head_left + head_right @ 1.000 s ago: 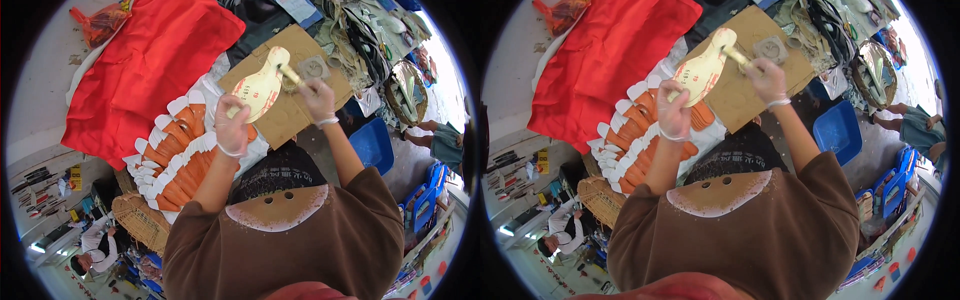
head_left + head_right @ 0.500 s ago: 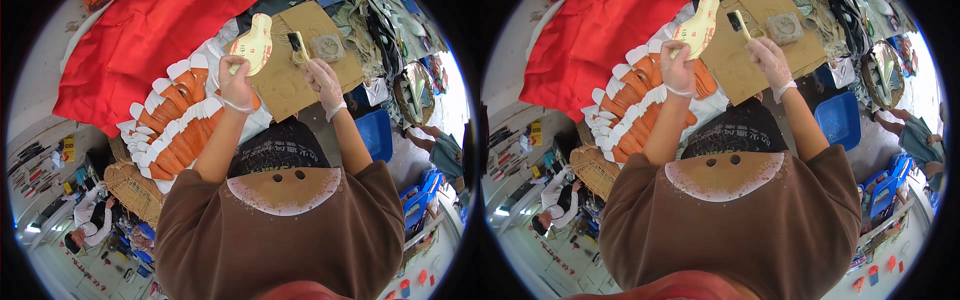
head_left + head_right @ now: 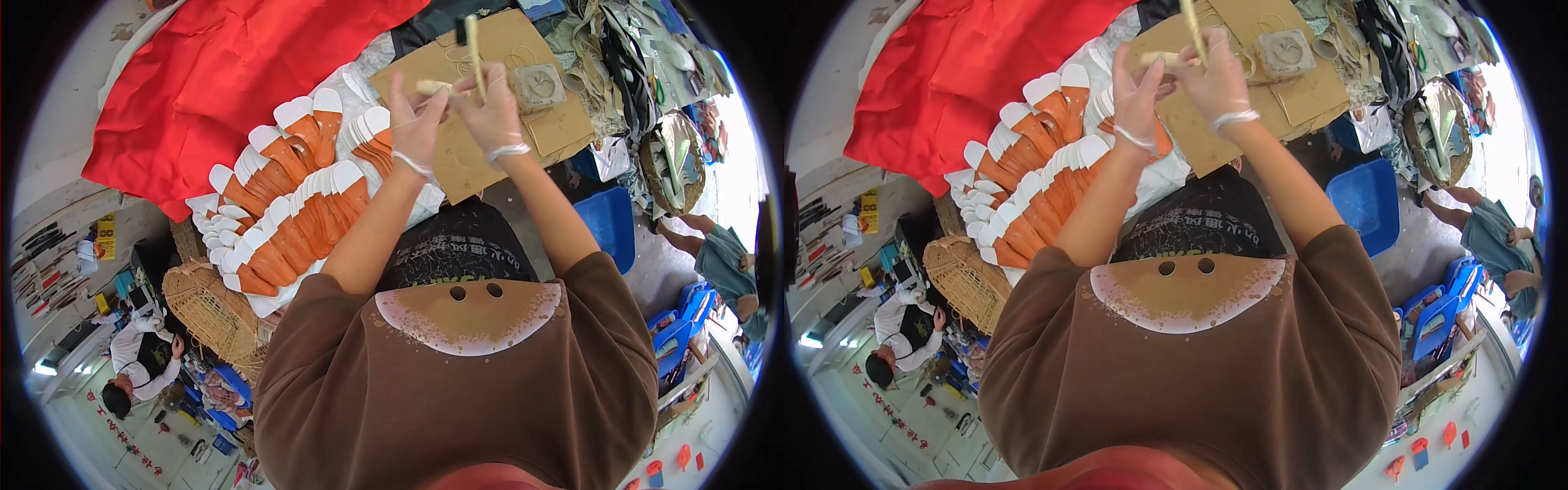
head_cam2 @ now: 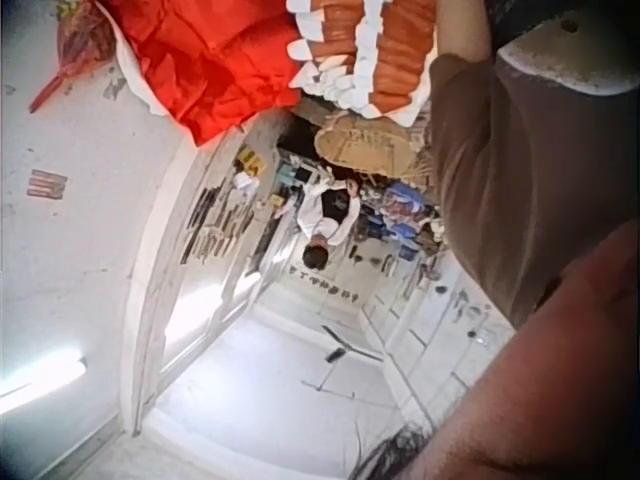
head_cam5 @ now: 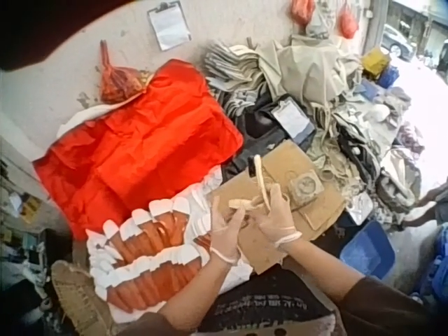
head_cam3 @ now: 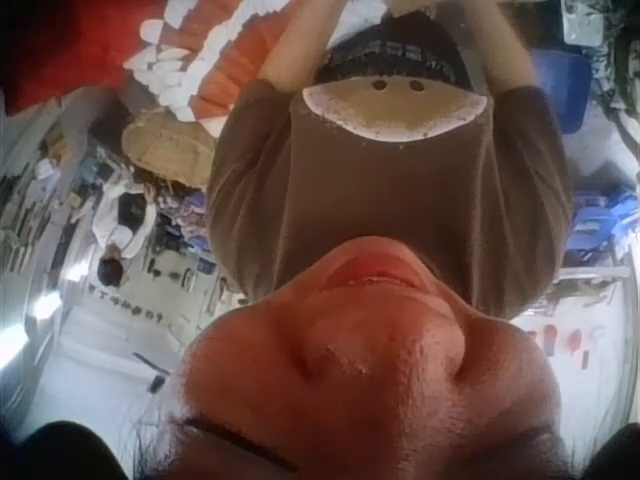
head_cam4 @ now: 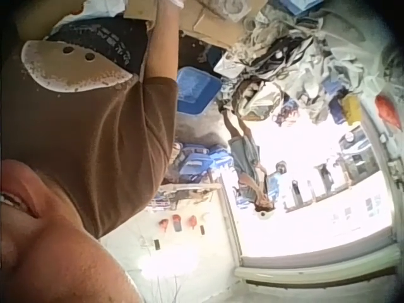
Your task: Applying glue to shoe insole components using a brush on a manufacturing table.
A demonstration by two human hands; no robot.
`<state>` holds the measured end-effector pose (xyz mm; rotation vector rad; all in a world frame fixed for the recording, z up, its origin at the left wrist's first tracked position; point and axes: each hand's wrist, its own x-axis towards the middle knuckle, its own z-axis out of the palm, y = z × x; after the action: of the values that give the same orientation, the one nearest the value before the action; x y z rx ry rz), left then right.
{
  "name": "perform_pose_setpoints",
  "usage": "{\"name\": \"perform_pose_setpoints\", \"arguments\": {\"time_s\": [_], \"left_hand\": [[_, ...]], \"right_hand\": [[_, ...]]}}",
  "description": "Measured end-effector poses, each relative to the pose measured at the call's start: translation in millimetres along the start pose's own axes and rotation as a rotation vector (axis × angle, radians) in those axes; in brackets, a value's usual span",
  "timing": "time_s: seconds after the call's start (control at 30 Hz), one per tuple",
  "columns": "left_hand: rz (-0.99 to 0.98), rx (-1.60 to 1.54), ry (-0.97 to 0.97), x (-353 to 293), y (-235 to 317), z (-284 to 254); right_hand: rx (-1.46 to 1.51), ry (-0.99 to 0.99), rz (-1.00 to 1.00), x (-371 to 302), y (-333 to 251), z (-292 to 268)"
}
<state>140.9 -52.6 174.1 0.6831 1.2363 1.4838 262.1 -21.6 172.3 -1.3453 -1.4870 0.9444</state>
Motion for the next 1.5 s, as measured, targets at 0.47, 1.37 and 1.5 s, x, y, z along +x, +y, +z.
{"name": "perform_pose_setpoints", "arguments": {"time_s": [0.47,1.37,1.5], "left_hand": [[-0.409,0.417,-0.598,21,-5,-47],[-0.823,0.122,-0.557,12,9,-81],[-0.88,0.075,-0.59,11,4,-82]], "right_hand": [[0.022,-0.205,0.259,48,-4,-55],[-0.622,-0.556,-0.329,-10,38,-89],[-0.807,-0.289,-0.085,8,50,-99]]}}
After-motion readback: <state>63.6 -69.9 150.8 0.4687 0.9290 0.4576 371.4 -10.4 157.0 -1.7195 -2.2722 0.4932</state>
